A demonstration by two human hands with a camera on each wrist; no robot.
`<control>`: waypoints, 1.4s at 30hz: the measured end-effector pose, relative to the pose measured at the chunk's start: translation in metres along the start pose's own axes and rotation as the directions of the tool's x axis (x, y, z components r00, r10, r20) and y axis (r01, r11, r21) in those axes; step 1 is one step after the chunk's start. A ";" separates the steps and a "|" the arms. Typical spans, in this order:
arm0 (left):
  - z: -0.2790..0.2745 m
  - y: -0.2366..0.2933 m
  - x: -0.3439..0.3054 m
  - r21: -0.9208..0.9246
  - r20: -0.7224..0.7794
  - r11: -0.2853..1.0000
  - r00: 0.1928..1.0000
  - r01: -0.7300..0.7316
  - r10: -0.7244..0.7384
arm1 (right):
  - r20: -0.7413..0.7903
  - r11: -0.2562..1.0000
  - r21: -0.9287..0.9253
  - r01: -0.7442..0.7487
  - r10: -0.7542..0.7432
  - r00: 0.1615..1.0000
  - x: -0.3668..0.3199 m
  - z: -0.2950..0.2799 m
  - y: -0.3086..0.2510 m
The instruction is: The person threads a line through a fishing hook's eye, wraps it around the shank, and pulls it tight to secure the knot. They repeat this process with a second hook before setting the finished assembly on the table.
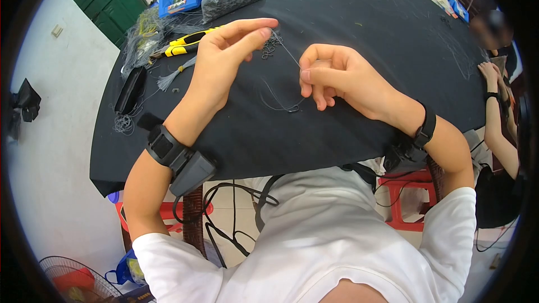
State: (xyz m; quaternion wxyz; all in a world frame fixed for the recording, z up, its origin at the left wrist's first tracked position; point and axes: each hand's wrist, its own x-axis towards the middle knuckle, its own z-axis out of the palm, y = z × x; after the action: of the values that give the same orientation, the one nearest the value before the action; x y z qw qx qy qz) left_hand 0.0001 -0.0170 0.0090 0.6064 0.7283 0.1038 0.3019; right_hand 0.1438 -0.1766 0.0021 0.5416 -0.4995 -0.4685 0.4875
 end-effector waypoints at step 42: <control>0.001 -0.006 0.003 -0.121 0.090 0.956 0.962 0.266 -0.256 | -0.248 0.379 -0.924 -0.049 -0.499 0.830 -0.031 -0.174 -0.141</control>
State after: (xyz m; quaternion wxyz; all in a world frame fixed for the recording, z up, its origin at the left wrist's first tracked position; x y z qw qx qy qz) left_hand 0.0043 -0.0148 0.0042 0.6913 0.6770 0.1564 0.1984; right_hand 0.3228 -0.2252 0.1312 0.3477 -0.7438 -0.5665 -0.0710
